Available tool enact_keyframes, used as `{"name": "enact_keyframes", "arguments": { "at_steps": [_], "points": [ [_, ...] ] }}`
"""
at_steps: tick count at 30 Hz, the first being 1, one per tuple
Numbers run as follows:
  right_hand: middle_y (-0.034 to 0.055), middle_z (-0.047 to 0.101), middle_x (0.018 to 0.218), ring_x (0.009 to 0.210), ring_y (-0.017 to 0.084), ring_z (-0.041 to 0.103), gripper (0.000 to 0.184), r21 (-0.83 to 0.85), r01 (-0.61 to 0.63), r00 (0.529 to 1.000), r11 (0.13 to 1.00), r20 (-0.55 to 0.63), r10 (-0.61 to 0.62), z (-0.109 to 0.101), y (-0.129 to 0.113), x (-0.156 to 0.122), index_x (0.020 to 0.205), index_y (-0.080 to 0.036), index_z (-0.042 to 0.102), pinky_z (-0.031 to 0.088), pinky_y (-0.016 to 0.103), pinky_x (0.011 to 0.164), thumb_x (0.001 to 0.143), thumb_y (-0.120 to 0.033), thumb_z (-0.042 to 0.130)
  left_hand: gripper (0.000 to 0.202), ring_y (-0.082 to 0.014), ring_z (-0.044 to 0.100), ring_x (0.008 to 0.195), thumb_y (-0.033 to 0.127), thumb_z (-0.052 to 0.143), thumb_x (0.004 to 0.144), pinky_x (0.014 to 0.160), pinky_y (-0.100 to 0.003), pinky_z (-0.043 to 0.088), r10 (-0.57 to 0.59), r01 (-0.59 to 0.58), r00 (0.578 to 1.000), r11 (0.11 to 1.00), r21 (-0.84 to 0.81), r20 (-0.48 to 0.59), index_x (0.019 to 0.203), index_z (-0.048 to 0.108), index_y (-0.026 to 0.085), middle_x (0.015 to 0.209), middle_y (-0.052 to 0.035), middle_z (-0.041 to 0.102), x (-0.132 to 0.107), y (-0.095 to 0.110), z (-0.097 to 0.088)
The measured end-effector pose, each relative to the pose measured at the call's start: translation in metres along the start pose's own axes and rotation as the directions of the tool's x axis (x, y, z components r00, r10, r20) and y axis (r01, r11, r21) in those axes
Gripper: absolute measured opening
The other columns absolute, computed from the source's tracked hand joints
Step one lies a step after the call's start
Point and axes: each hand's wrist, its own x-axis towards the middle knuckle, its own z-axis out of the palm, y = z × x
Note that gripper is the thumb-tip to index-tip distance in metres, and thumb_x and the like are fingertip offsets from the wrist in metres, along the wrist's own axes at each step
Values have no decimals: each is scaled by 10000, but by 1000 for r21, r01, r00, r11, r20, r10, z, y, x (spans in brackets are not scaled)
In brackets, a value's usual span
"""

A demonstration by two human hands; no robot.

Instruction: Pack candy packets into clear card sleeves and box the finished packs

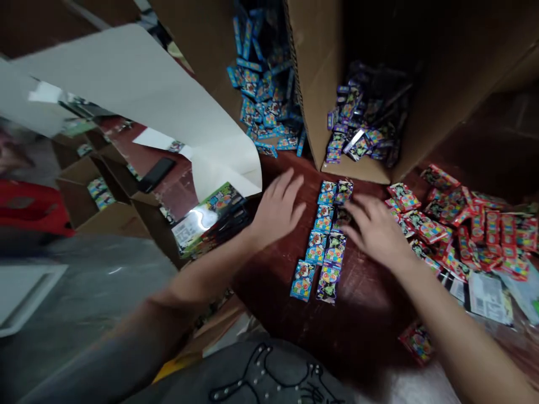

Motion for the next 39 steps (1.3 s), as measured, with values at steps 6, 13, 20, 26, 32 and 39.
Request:
{"name": "enact_keyframes", "arguments": {
  "at_steps": [6,13,20,26,32,39],
  "points": [
    [290,139,1773,1614,511,194,977,-290,-266,942,919,123,311,22,85,145,1703,-121,211,282,726,1226,897,-353,712,560,-351,590,1360,156,518,1011,1087,-446,513,-500,480,847,865,142,182,1558,446,57,1442,-270,619,167,-30,18],
    [114,684,1419,1471,355,424,475,-306,-158,976,939,98,196,20,108,200,1387,-227,694,241,661,1263,1004,-189,417,492,-308,697,1190,170,475,1017,991,-395,554,-461,443,880,882,160,109,1506,523,135,1321,-211,692,168,-41,17],
    [180,665,1334,1272,334,589,390,-101,-101,990,990,-114,89,-21,52,98,1368,-130,638,515,508,1068,1085,-314,441,347,-236,727,915,318,528,981,809,-312,531,-325,326,945,945,-4,-42,1258,698,196,1071,-102,782,49,-5,-39],
    [149,717,1307,1200,267,702,285,140,127,991,982,17,-131,-62,-42,-97,1294,-162,636,619,422,990,1018,-230,622,301,-185,652,596,426,545,935,580,-285,382,-144,216,868,971,-101,475,884,754,215,691,-35,724,-92,31,-85],
    [105,699,1400,1304,291,663,461,175,-11,965,984,261,-36,-50,-116,-216,1471,-283,594,619,477,1035,1029,-170,534,627,-278,738,739,726,451,997,645,-345,455,-148,249,654,968,-27,742,996,772,187,735,-73,752,-158,57,-58],
    [227,316,1730,1530,441,406,1082,167,-254,932,953,304,195,-38,-136,-212,1734,-220,66,417,685,1210,938,-563,714,827,-311,659,1265,660,690,920,1024,-446,530,337,-83,728,908,-411,597,1596,452,246,1514,-149,621,-188,30,-56]
  ]
}}
